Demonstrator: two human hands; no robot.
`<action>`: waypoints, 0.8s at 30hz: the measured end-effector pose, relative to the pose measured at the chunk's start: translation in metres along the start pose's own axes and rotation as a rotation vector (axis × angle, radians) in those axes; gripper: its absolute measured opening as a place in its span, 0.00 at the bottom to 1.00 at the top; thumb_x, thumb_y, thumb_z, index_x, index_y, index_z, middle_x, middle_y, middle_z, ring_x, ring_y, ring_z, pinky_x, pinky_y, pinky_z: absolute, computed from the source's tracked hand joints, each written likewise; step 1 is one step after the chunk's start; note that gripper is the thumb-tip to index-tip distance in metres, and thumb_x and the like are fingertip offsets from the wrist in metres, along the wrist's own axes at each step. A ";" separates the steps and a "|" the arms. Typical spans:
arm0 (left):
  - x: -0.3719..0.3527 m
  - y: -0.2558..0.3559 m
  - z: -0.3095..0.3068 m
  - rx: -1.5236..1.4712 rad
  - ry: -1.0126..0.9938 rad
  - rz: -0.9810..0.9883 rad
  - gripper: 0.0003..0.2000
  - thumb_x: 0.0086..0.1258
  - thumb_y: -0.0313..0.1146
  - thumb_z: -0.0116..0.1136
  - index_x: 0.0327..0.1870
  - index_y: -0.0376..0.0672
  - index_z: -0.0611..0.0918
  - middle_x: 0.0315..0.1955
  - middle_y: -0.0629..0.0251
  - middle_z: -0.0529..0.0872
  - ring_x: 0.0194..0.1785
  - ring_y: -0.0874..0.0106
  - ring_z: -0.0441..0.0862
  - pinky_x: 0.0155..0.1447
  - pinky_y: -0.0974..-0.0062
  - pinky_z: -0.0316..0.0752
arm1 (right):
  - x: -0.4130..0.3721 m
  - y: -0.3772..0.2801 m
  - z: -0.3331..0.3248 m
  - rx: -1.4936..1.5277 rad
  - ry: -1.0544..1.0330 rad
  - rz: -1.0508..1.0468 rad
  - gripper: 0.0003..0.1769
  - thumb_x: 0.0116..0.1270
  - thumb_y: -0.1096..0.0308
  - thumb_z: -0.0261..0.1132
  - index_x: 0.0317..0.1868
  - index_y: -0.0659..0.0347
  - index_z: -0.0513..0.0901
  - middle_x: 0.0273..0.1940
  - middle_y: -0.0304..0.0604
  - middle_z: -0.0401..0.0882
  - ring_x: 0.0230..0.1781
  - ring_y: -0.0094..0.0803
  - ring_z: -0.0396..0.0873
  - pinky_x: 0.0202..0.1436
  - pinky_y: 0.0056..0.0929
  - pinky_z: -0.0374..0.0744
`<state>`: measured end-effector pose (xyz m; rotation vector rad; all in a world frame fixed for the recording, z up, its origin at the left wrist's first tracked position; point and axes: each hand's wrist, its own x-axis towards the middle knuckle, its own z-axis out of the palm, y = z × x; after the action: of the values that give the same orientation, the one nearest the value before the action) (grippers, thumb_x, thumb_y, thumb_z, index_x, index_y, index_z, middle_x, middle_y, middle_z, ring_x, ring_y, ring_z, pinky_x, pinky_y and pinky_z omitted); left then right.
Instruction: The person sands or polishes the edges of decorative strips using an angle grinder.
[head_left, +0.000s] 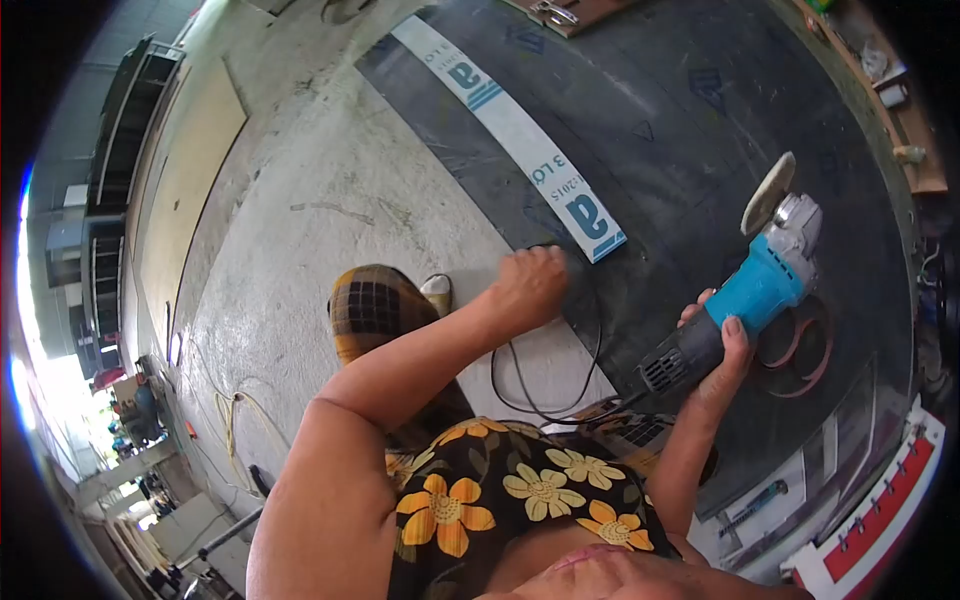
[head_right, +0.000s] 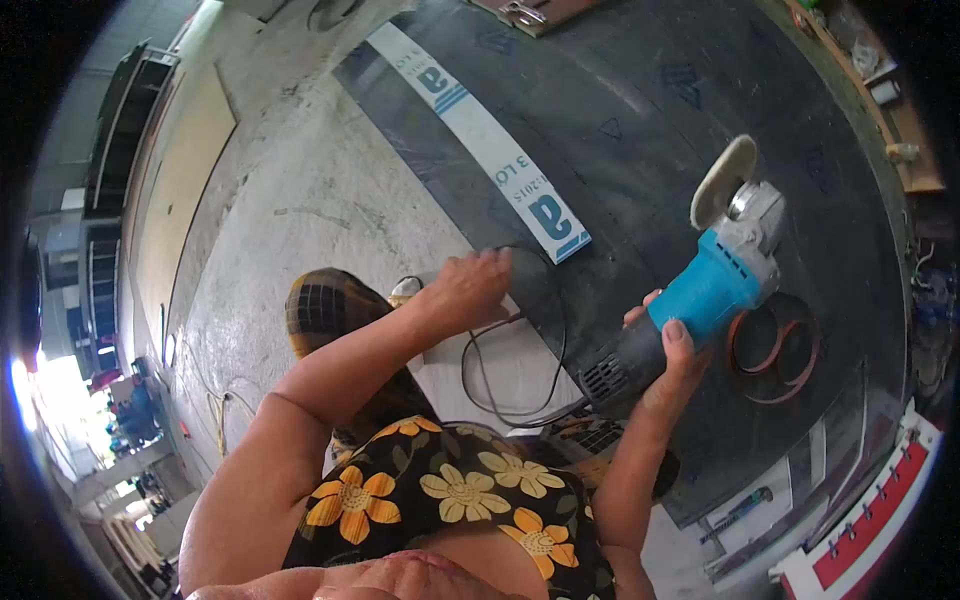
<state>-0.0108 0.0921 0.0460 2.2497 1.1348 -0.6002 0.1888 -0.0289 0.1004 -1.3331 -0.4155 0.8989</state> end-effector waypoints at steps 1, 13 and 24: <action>0.004 -0.006 -0.004 0.001 0.018 -0.027 0.41 0.55 0.43 0.72 0.66 0.27 0.66 0.49 0.46 0.81 0.52 0.51 0.81 0.50 0.54 0.79 | 0.002 0.001 0.003 0.013 0.033 0.012 0.32 0.58 0.55 0.64 0.57 0.69 0.69 0.42 0.50 0.77 0.36 0.35 0.79 0.38 0.31 0.78; -0.009 0.006 0.062 -0.012 -0.396 0.240 0.42 0.52 0.50 0.74 0.65 0.40 0.67 0.50 0.50 0.81 0.55 0.52 0.81 0.53 0.51 0.75 | -0.015 0.018 0.049 0.055 0.325 0.303 0.25 0.56 0.58 0.67 0.48 0.68 0.75 0.38 0.49 0.80 0.32 0.35 0.82 0.37 0.33 0.82; -0.041 -0.002 0.152 -0.409 -0.861 0.715 0.15 0.72 0.40 0.50 0.52 0.45 0.84 0.49 0.52 0.86 0.56 0.61 0.82 0.61 0.61 0.72 | -0.034 0.042 0.042 0.027 0.267 0.311 0.34 0.52 0.58 0.76 0.56 0.65 0.74 0.43 0.43 0.80 0.43 0.29 0.78 0.46 0.30 0.78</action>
<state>-0.0567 -0.0290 -0.0443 1.5805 0.0006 -0.8023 0.1247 -0.0284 0.0779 -1.4940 0.0125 0.9592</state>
